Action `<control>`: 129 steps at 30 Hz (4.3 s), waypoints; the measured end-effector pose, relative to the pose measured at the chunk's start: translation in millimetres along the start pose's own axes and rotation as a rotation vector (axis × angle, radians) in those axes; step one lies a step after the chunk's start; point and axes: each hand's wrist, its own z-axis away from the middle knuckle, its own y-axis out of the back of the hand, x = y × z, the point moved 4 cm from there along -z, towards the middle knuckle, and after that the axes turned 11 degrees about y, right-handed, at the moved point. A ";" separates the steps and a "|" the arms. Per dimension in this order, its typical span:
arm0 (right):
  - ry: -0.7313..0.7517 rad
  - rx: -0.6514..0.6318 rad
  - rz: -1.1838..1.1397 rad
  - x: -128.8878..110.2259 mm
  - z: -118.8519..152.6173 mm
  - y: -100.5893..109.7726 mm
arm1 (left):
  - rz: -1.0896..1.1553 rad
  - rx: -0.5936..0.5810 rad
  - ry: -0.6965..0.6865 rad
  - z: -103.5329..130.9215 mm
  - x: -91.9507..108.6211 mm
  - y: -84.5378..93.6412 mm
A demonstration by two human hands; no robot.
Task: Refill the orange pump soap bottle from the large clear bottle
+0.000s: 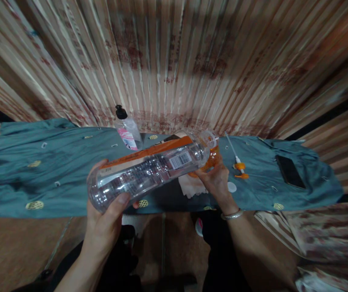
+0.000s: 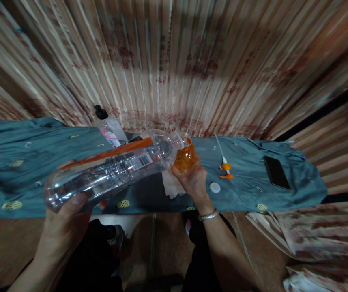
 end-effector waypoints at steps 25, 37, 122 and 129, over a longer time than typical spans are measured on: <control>-0.001 0.015 0.020 -0.4 0.4 -0.8 | -0.002 -0.008 -0.018 0.7 0.2 0.7; 0.024 0.015 -0.002 0.5 0.5 -0.4 | -0.016 -0.065 -0.070 0.1 1.3 0.2; 0.024 0.013 0.008 -0.4 0.2 0.1 | 0.010 -0.040 -0.059 -1.5 0.0 1.3; 0.023 0.016 0.000 1.4 0.0 -0.2 | 0.030 -0.031 -0.083 -1.5 0.7 1.4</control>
